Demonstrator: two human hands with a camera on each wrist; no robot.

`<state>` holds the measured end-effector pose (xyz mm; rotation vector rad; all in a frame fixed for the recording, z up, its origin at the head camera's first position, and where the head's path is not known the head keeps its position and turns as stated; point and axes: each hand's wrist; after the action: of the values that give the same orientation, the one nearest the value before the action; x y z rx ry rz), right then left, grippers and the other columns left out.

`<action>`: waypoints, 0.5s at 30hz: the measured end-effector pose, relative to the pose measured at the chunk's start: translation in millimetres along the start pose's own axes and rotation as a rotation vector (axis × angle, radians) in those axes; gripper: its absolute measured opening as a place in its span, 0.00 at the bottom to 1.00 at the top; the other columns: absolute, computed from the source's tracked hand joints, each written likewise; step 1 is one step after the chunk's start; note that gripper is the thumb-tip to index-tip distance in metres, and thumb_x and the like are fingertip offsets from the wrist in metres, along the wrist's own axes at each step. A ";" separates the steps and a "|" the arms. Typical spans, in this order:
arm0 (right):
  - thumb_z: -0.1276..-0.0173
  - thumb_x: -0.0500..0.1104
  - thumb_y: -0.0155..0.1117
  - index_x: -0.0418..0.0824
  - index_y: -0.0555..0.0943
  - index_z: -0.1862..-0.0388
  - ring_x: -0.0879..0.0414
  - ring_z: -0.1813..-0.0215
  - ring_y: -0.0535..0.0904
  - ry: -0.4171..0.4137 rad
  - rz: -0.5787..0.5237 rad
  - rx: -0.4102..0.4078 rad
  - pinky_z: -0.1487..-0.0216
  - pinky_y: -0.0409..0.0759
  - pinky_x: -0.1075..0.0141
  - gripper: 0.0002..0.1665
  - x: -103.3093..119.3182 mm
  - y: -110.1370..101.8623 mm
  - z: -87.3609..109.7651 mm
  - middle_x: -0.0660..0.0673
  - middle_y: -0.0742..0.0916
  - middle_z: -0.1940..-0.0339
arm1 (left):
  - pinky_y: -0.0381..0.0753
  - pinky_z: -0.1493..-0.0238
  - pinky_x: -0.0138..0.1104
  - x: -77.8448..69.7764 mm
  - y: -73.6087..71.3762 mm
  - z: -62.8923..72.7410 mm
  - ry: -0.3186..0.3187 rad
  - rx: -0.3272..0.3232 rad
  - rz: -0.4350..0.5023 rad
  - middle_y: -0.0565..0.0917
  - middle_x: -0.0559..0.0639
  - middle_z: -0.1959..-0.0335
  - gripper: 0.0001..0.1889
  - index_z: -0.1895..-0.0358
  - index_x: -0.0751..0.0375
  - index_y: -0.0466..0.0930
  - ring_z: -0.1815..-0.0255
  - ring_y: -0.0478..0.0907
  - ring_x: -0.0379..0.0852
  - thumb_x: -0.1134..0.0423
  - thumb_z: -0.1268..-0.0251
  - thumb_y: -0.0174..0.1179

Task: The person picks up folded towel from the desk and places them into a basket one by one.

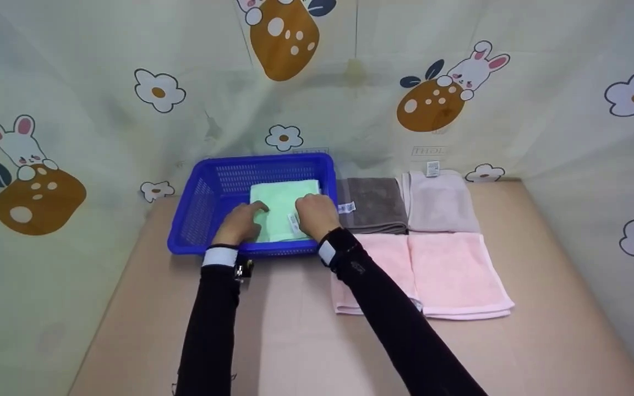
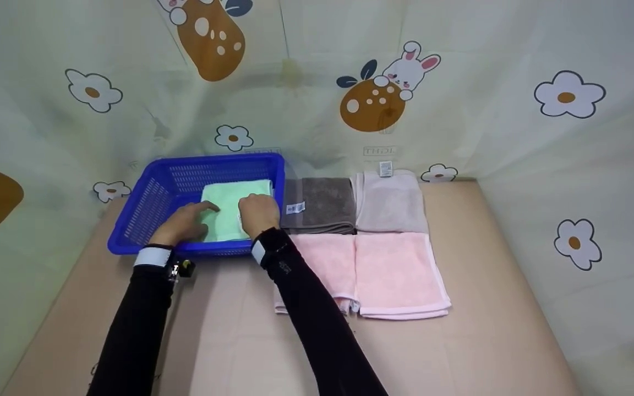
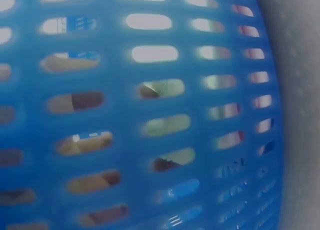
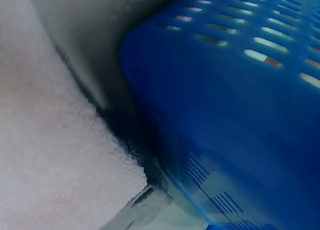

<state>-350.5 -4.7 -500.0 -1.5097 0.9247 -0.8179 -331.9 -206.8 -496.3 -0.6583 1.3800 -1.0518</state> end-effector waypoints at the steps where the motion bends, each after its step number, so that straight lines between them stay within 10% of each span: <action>1: 0.32 0.36 0.64 0.41 0.89 0.63 0.46 0.58 0.89 0.003 -0.038 -0.005 0.55 0.88 0.51 0.07 -1.3 -1.0 -0.3 0.43 0.92 0.61 | 0.76 0.38 0.58 -0.8 0.1 0.2 0.001 -0.024 -0.004 0.78 0.72 0.35 0.31 0.33 0.63 0.77 0.36 0.75 0.69 0.78 0.44 0.53; 9: 0.35 0.32 0.61 0.41 0.86 0.41 0.44 0.41 0.85 0.000 -0.430 -0.009 0.40 0.82 0.52 0.24 -19.5 -18.6 2.3 0.41 0.89 0.44 | 0.83 0.52 0.58 -22.4 0.1 5.8 0.011 -0.370 -0.068 0.81 0.68 0.41 0.22 0.39 0.60 0.83 0.51 0.83 0.69 0.76 0.37 0.57; 15: 0.28 0.39 0.63 0.40 0.80 0.32 0.45 0.44 0.84 -0.026 -0.579 0.003 0.42 0.83 0.54 0.25 -38.3 -53.0 19.0 0.39 0.86 0.39 | 0.83 0.53 0.53 -63.4 3.8 22.1 0.151 -0.604 -0.010 0.83 0.61 0.47 0.15 0.44 0.62 0.83 0.52 0.83 0.62 0.73 0.33 0.63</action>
<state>-344.9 41.3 -450.1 -1.8086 0.4595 -1.2025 -302.0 -153.6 -467.8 -1.0373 1.8494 -0.6934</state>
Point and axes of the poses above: each hand's wrist, its own z-axis away from the middle knuckle, its own y-axis out of the palm, x = y × z
